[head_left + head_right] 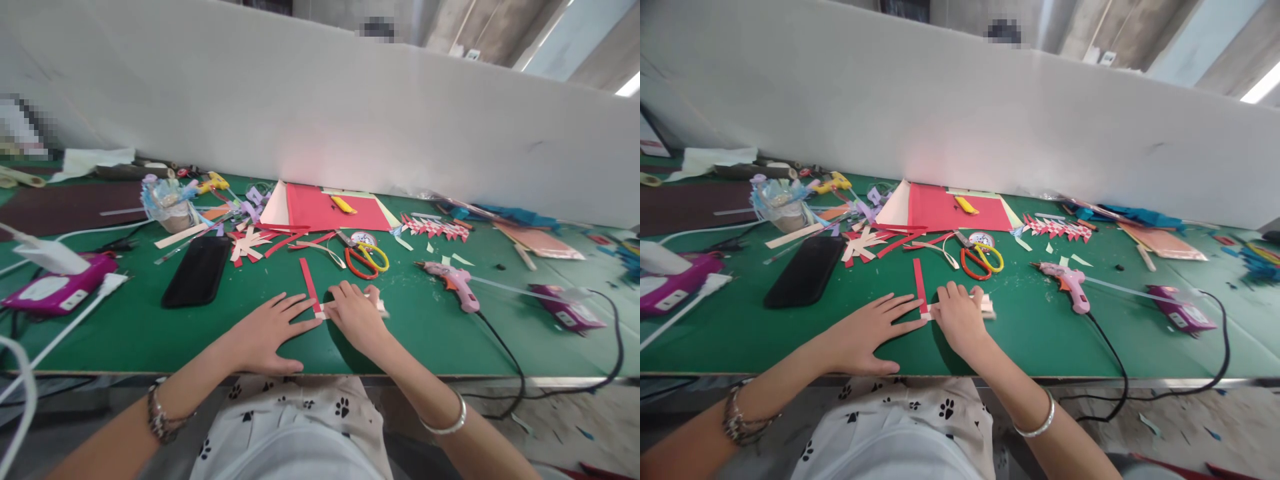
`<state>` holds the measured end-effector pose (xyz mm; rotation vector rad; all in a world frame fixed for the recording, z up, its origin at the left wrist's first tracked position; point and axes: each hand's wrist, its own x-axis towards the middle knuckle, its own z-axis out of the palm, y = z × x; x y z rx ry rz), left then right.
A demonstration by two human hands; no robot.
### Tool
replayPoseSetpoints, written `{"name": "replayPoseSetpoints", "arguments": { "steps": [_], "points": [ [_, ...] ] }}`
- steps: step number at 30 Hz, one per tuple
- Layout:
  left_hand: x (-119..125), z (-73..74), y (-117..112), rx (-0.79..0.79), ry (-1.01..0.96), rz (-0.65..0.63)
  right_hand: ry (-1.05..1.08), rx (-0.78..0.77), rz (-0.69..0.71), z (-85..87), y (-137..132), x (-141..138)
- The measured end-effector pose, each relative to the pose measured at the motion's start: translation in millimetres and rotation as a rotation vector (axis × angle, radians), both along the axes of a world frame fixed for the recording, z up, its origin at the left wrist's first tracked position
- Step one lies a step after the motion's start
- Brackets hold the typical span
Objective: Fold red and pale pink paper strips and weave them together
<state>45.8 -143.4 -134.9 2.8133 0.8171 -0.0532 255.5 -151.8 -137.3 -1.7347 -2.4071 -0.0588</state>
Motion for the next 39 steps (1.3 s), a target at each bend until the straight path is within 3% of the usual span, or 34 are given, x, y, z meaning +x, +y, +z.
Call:
{"name": "replayPoseSetpoints", "arguments": {
  "steps": [12, 24, 39],
  "points": [
    [0, 2.4, -1, -0.006, 0.006, -0.001, -0.019, -0.256, -0.007, 21.8, 15, -1],
    [1, 4.5, -4, -0.009, 0.007, 0.000, 0.200, -0.339, 0.156, 16.8, 35, 7],
    [0, 1.6, -4, 0.049, -0.007, -0.017, 0.128, -0.331, 0.338, 13.0, 38, 14]
  ]
}}
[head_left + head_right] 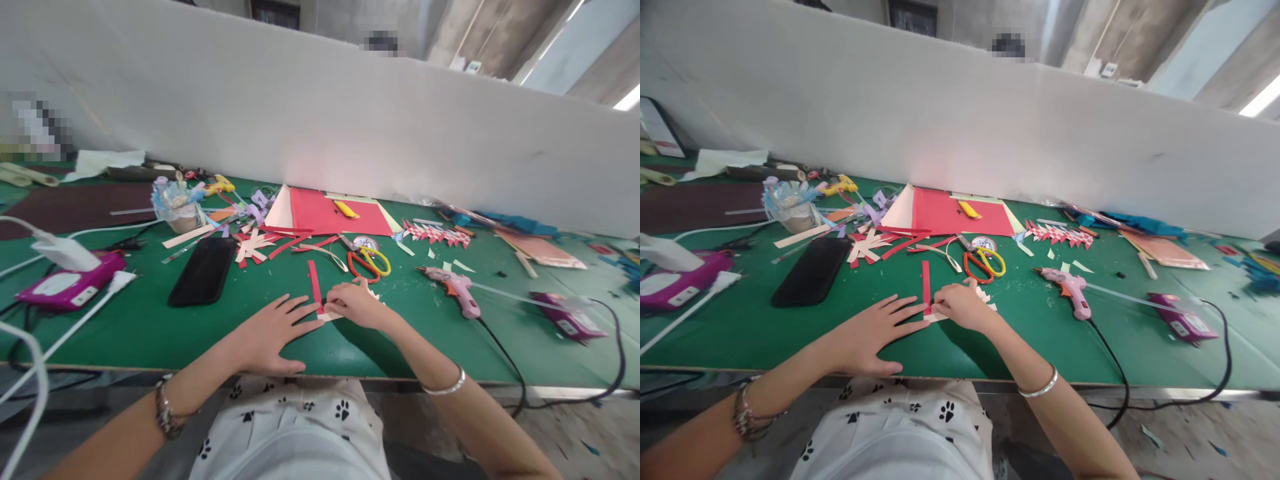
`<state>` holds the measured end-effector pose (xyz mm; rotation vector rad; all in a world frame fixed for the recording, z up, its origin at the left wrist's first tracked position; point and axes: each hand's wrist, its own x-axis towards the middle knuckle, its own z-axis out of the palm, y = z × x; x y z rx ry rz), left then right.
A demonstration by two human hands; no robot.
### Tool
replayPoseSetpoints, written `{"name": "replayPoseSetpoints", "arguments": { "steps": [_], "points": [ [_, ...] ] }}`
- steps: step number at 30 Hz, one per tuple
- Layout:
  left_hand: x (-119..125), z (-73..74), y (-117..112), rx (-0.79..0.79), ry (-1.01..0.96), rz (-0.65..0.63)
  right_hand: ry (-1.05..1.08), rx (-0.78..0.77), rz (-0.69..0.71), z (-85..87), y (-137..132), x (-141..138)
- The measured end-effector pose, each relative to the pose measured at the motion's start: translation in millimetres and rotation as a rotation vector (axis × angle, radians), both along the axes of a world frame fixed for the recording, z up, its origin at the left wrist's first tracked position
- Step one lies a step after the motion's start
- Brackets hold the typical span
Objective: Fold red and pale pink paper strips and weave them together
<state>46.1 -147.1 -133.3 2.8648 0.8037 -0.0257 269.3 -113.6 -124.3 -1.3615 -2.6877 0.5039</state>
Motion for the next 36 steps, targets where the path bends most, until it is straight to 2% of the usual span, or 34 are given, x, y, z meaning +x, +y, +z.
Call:
{"name": "replayPoseSetpoints", "arguments": {
  "steps": [7, 14, 28, 36],
  "points": [
    [0, -1.4, 0, 0.001, -0.004, 0.008, 0.081, -0.023, -0.072, -1.4, -3, -1],
    [-1, -2.8, 0, 0.019, -0.024, 0.002, 0.149, -0.092, -0.033, -0.4, -2, -2],
    [0, -3.0, 1, -0.029, -0.001, -0.003, 0.136, -0.111, 0.001, -2.0, 4, 0],
    [0, -2.5, 2, -0.041, -0.018, 0.004, 0.132, -0.085, -0.058, -4.0, 1, 9]
  ]
}}
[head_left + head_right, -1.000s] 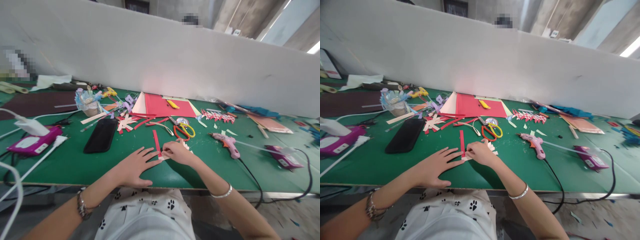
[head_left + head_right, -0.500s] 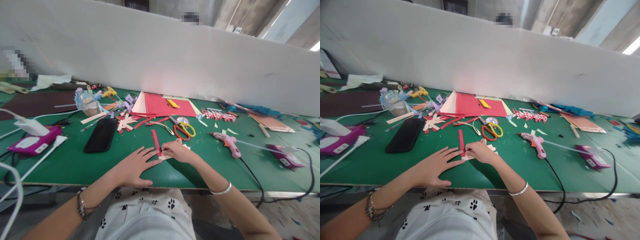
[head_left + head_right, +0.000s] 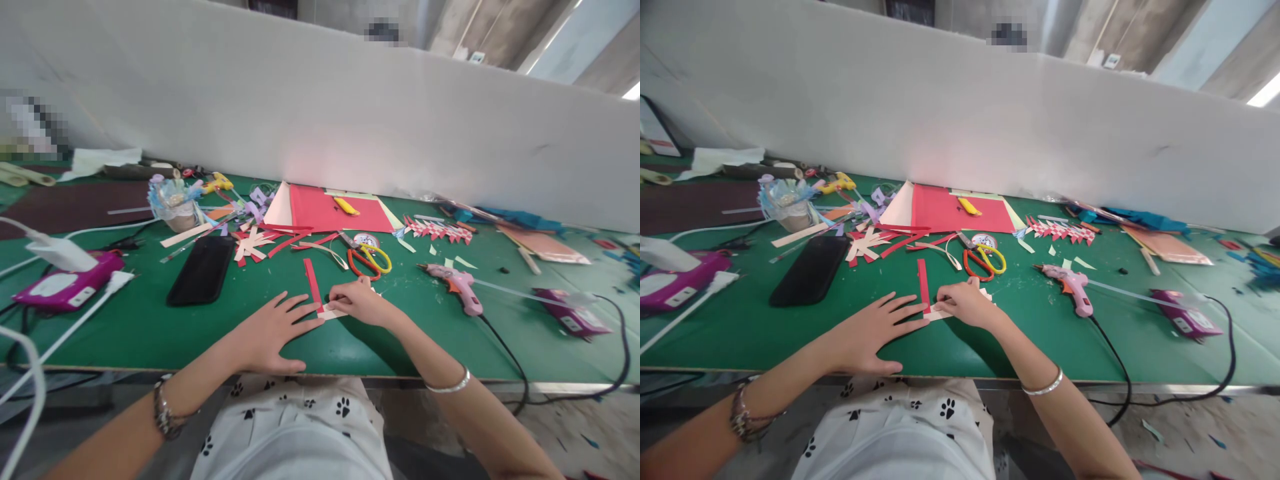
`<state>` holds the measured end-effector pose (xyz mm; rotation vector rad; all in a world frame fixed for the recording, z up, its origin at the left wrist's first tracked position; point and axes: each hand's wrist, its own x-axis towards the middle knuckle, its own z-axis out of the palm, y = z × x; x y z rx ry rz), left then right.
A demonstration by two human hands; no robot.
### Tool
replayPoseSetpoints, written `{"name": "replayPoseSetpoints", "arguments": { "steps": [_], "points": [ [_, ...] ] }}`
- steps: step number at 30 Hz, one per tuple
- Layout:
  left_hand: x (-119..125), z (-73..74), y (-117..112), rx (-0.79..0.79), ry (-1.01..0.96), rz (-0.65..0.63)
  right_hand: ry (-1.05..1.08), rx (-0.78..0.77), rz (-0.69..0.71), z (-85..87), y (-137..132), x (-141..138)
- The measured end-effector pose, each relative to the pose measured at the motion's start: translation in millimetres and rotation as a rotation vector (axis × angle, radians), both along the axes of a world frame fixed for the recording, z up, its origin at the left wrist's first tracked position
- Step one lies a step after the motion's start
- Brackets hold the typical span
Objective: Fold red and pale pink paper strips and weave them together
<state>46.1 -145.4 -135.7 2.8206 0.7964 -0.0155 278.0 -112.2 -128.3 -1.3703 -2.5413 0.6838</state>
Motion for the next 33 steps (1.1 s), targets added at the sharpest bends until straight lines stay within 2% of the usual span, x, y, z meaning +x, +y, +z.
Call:
{"name": "replayPoseSetpoints", "arguments": {
  "steps": [8, 17, 23, 26, 30, 33],
  "points": [
    [1, 2.0, -1, 0.023, 0.011, 0.004, -0.036, 0.011, -0.066, 0.3, -4, 16],
    [0, 2.7, -1, 0.015, -0.007, 0.010, -0.142, 0.095, -0.232, -6.8, -2, 39],
    [-1, 2.6, -2, 0.009, -0.012, 0.021, -0.224, 0.122, -0.306, -2.7, -1, 58],
    [-1, 3.1, -3, 0.009, -0.029, 0.020, -0.314, 0.208, -0.371, 2.7, 0, 67],
    [0, 4.5, -2, 0.001, -0.014, 0.021, -0.312, 0.373, -0.406, 16.2, 10, 57],
    [0, 6.1, -3, 0.006, -0.009, 0.021, -0.217, 0.388, -0.331, 23.3, 27, 34]
  ]
}}
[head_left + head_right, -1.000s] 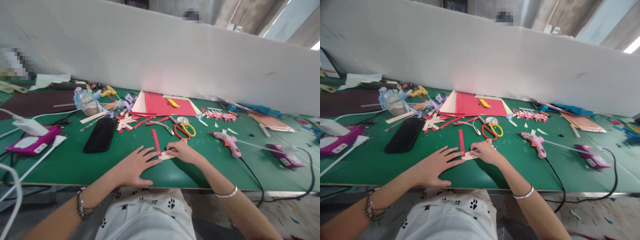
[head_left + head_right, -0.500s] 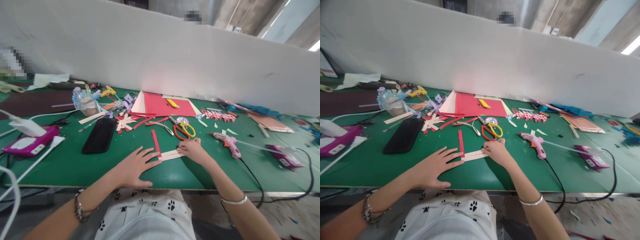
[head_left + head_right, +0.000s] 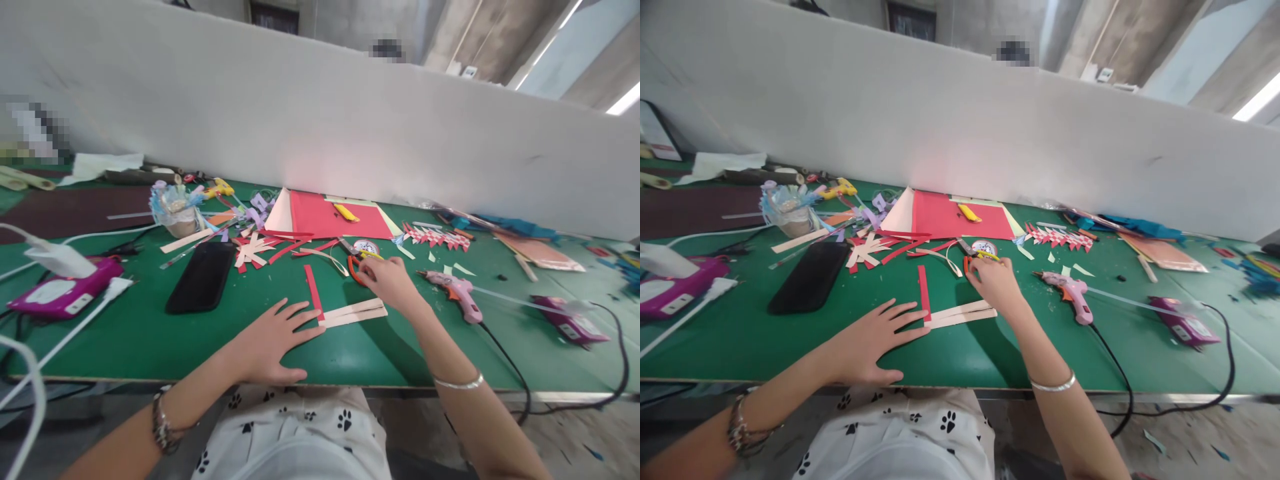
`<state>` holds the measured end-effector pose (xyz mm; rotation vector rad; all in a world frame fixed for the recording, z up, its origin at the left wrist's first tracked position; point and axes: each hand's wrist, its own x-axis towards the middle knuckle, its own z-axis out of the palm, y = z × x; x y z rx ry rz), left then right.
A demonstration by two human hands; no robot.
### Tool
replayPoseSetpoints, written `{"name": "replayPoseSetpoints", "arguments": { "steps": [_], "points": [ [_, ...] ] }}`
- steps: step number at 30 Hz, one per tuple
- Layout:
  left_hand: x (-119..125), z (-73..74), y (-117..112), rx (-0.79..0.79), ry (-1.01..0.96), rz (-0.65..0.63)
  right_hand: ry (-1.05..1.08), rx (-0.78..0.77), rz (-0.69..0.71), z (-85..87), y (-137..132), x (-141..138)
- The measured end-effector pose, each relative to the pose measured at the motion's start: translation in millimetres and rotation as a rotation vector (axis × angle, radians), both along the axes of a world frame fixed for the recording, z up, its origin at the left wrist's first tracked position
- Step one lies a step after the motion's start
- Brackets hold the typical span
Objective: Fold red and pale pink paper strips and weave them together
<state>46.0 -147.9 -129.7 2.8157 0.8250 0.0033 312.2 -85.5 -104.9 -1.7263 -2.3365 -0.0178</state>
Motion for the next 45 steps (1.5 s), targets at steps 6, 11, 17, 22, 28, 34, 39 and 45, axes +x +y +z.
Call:
{"name": "replayPoseSetpoints", "arguments": {
  "steps": [6, 11, 17, 22, 28, 34, 39, 45],
  "points": [
    [1, 8.8, -1, -0.012, 0.031, 0.010, 0.102, -0.136, 0.033, -17.4, 38, -34],
    [1, 21.1, 5, -0.058, -0.065, -0.014, 0.189, -0.167, 0.016, -35.0, 48, -33],
    [6, 41.1, 46, -0.069, -0.267, 0.141, 0.363, -0.149, 0.004, -37.8, 50, -25],
    [18, 36.1, 89, -0.180, -0.532, 0.396, 0.598, -0.128, 0.024, -33.9, 44, -31],
    [29, 12.6, 89, -0.024, -0.627, 0.441, 1.307, -0.344, 0.282, -27.4, 27, -59],
    [17, 11.3, 89, 0.396, -0.857, 0.709, 1.554, -0.474, 0.240, -24.6, 19, -67],
    [16, 15.2, 91, 0.345, -0.833, 0.689, 1.707, -0.580, 0.160, -26.3, 18, -65],
    [29, 12.6, 84, -0.345, -0.795, 0.473, 1.627, -0.551, 0.342, -23.8, 14, -68]
  ]
}}
